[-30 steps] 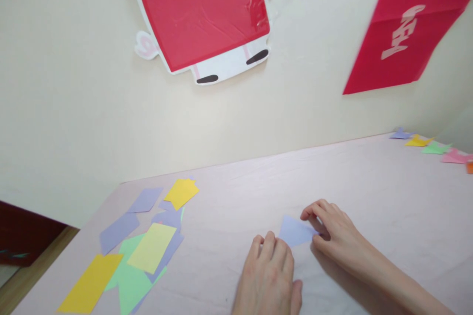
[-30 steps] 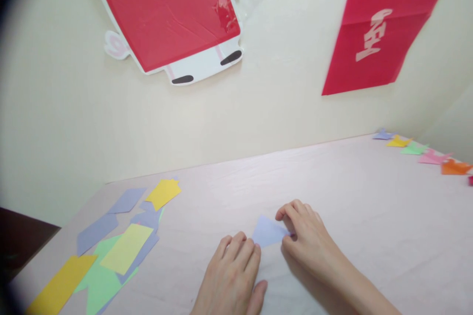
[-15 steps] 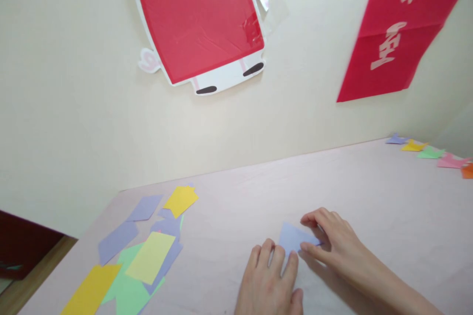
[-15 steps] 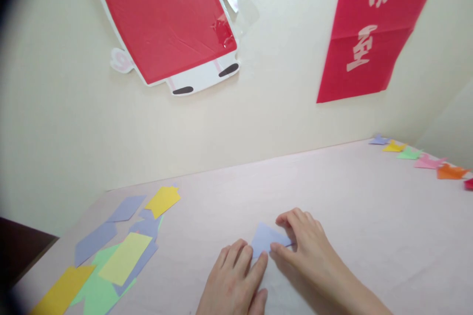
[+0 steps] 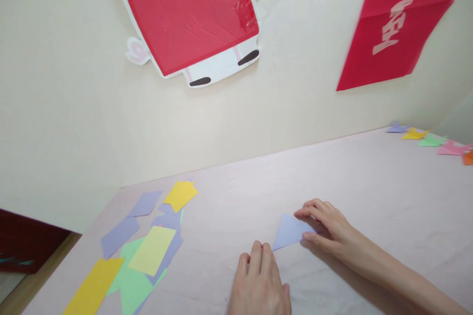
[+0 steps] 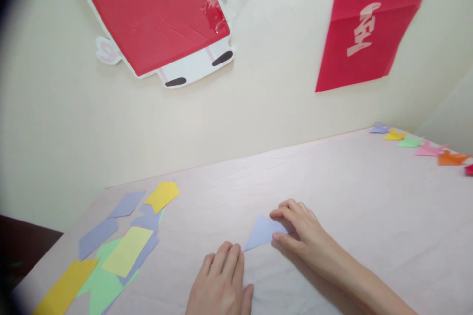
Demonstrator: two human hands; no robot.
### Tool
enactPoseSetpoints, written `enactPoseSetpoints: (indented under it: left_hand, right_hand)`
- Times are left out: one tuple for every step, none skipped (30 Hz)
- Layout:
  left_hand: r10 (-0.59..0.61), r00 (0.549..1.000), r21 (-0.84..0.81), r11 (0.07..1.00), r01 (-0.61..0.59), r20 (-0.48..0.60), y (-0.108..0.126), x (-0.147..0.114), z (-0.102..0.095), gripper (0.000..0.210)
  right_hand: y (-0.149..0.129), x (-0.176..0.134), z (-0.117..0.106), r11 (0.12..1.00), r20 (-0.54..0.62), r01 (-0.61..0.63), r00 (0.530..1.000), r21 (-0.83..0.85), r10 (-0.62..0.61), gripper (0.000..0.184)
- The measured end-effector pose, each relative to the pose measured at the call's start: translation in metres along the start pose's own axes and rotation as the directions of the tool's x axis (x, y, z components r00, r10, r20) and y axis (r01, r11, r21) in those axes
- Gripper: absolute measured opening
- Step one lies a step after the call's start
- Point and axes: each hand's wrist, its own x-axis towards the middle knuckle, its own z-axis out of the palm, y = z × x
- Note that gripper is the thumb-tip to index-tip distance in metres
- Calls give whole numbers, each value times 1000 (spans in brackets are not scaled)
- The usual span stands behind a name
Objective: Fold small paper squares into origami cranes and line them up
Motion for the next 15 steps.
enactPoseSetpoints:
  left_hand:
    - [-26, 1000, -15, 1000, 26, 3, 1, 1, -1, 38]
    - [-51, 999, -35, 998, 51, 2, 1, 3, -3, 38]
    - [-72, 997, -62, 996, 71, -1, 0, 6, -4, 39]
    - [-84, 996, -97, 992, 83, -3, -1, 9, -6, 41]
    - [-86, 996, -139, 987, 85, -4, -2, 12, -7, 44]
    - [-80, 997, -184, 980, 78, -3, -3, 14, -8, 49]
    - [-70, 998, -228, 971, 68, -1, -4, 16, -9, 54]
    - [-61, 998, -266, 962, 58, -2, -5, 18, -9, 59]
    - [-56, 998, -298, 953, 52, -4, -6, 19, -8, 64]
    - [-56, 998, -322, 945, 50, -8, -6, 19, -7, 67]
    - [-58, 998, -340, 939, 51, -10, -6, 19, -6, 68]
    - [-62, 998, -353, 934, 54, -11, -6, 19, -5, 69]
    - [-64, 998, -365, 929, 56, -10, -6, 18, -4, 69]
    - [-63, 998, -379, 924, 56, -7, -6, 17, -3, 69]
    - [-59, 998, -394, 917, 53, -4, -7, 17, -3, 70]
  right_hand:
    - [-2, -1, 0, 1000, -2, 3, 1000, -8, -3, 27]
    - [-4, -2, 0, 1000, -6, 8, 1000, -16, -8, 31]
    - [-5, -2, 1, 1000, -8, 16, 1000, -20, -16, 33]
    - [-7, -2, 1, 999, -3, 29, 1000, -18, -29, 33]
    - [-9, -1, 2, 999, 10, 47, 999, -12, -47, 32]
    - [-10, -1, 3, 998, 23, 65, 998, -9, -64, 32]
    - [-11, 0, 4, 997, 27, 79, 997, -14, -79, 32]
    - [-11, 1, 5, 996, 16, 86, 996, -32, -85, 33]
    - [-10, 2, 5, 995, -9, 85, 996, -60, -86, 34]
    - [-9, 3, 5, 993, -40, 78, 996, -92, -82, 35]
    - [-8, 3, 5, 990, -67, 69, 995, -121, -77, 35]
    - [-7, 3, 5, 988, -81, 60, 994, -140, -72, 34]
    - [-7, 2, 5, 988, -82, 55, 994, -148, -67, 32]
    - [-6, 2, 5, 988, -74, 53, 995, -145, -64, 29]
    - [-7, 1, 5, 989, -62, 56, 996, -135, -65, 27]
